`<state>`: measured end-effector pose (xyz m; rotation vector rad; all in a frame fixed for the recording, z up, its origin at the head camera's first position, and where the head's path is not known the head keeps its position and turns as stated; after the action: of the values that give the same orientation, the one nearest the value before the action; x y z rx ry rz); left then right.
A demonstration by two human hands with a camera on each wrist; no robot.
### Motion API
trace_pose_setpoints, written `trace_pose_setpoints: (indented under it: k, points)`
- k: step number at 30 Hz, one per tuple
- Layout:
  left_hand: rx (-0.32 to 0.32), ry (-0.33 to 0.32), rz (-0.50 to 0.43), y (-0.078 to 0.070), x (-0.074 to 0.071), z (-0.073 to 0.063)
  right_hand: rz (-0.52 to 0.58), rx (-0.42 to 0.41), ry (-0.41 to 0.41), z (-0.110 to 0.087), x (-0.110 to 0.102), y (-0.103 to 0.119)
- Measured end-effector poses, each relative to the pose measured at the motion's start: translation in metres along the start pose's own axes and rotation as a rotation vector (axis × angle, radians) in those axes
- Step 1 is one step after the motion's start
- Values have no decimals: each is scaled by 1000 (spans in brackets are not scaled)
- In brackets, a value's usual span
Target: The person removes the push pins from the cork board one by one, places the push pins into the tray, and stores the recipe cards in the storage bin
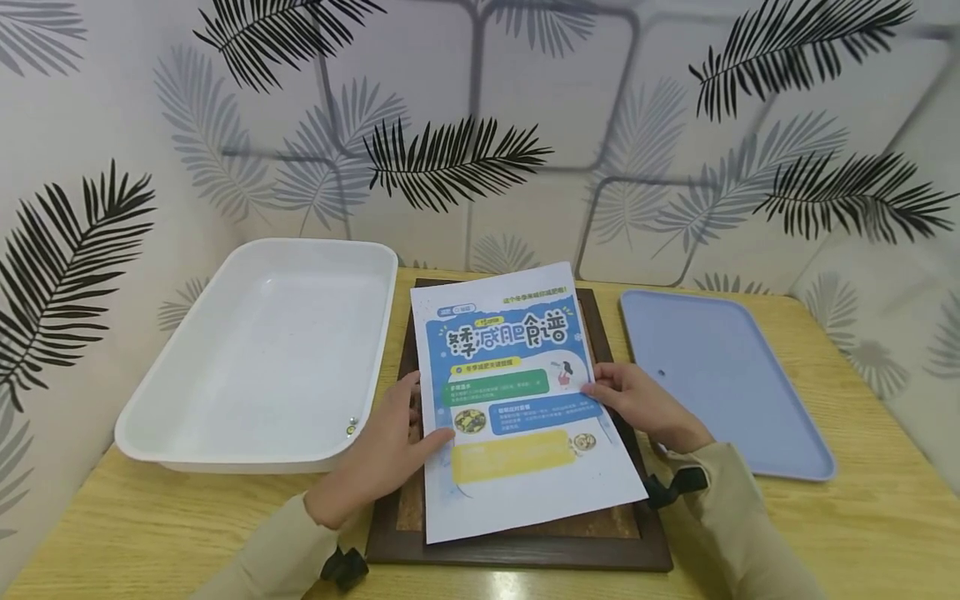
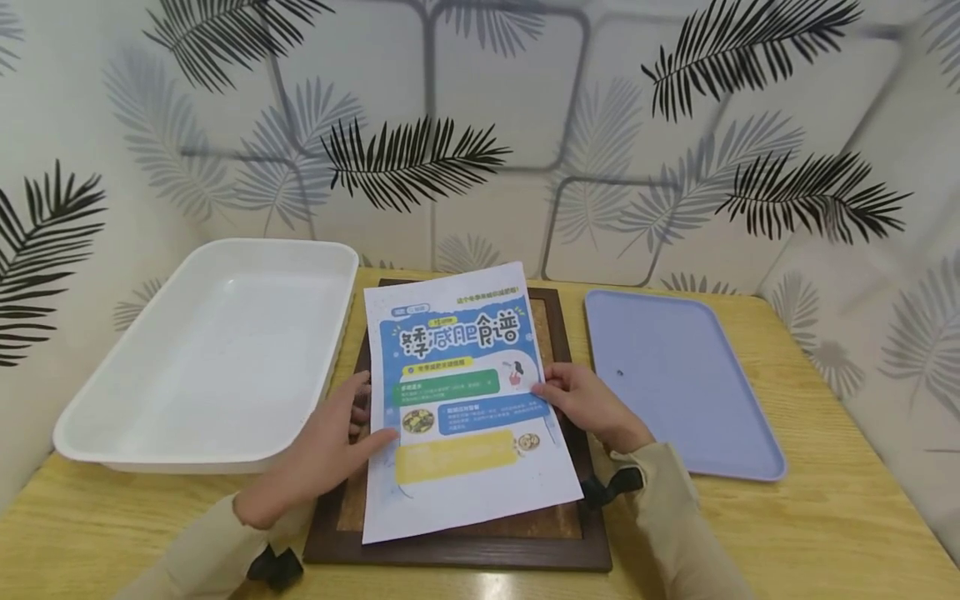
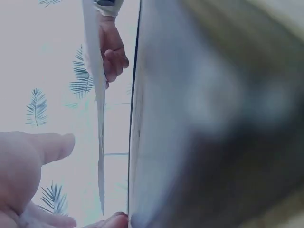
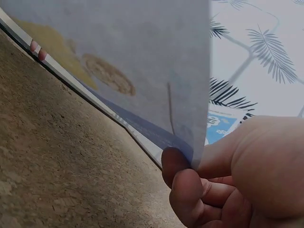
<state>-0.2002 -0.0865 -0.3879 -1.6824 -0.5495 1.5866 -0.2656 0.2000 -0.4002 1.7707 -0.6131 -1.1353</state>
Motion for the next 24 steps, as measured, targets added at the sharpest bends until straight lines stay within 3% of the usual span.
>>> trace_pose_setpoints:
  k: [6,16,20,24]
  points:
    - [-61,-57,-128,3,-2,1,-13,-5,-5,-1,-3,1]
    - [-146,-41,-414,9,8,6,-19,-19,3,-1,-5,4]
    - [-166,-37,-478,12,13,7,-18,-27,10,-2,-5,5]
    - [-189,-71,-482,17,14,5,-23,-32,11,-4,-4,9]
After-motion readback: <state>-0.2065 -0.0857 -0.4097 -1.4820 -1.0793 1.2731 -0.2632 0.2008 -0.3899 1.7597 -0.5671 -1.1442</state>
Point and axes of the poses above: each hand's wrist, its own z-axis towards the middle knuckle, its own x-axis out of the palm, y = z × x, the point moved 7 cm from there along z, towards the middle knuckle, and after that the axes turned 1 degree about -x, right-handed, at the moved point
